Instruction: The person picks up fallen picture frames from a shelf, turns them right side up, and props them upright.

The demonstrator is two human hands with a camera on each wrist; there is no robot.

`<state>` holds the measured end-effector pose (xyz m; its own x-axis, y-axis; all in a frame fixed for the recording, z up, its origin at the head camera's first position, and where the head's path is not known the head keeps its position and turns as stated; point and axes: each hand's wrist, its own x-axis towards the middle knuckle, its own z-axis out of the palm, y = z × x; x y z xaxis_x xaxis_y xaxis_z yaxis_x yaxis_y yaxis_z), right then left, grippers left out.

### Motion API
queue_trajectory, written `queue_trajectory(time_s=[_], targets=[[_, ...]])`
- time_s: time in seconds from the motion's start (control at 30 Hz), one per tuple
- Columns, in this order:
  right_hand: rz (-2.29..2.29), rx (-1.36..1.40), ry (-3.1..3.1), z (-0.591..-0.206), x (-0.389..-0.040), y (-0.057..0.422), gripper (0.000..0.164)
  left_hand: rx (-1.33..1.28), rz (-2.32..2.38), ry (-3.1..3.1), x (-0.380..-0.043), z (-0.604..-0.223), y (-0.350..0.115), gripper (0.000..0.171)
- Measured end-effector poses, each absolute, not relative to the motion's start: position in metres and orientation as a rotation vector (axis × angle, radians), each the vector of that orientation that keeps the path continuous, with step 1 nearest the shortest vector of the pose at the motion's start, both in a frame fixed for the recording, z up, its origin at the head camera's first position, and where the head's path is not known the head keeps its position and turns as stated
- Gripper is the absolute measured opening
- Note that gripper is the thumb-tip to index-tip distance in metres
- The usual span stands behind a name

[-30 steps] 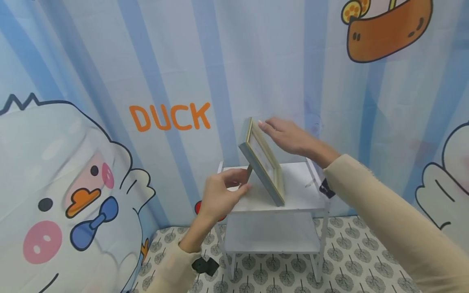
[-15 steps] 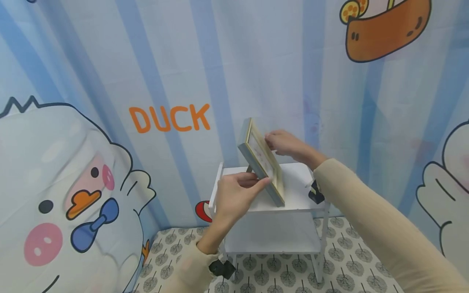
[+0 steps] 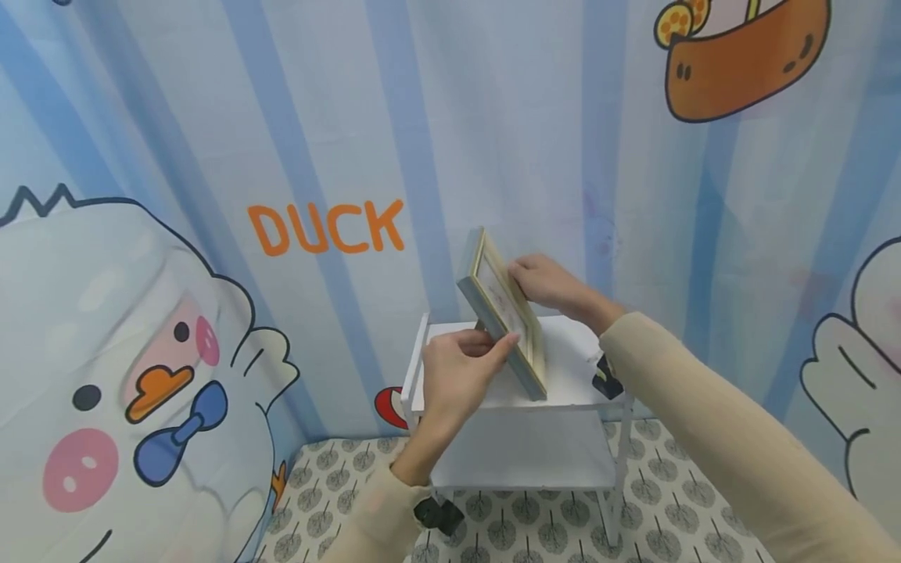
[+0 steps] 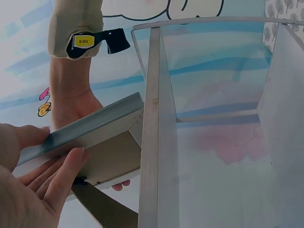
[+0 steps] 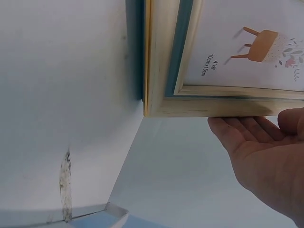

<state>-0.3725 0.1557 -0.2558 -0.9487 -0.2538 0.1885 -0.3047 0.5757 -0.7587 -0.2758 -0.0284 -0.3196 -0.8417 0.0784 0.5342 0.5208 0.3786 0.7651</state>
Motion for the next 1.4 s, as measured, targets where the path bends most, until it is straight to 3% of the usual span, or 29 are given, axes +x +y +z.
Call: queue_trajectory(time_s=[0.6, 1.13, 1.4], targets=[[1.309, 0.460, -2.761, -0.257, -0.355, 0.170, 0.044, -0.547, -1.567, -2.259, -0.280, -0.315, -0.045, 0.026], [1.227, 0.407, -2.872, -0.255, -0.339, 0.169, 0.050, -0.502, -1.633, -2.292, -0.283, -0.308, -0.070, 0.054], [1.245, 0.423, -2.860, -0.251, -0.328, 0.177, 0.047, -0.542, -1.592, -2.337, -0.291, -0.308, -0.082, 0.052]])
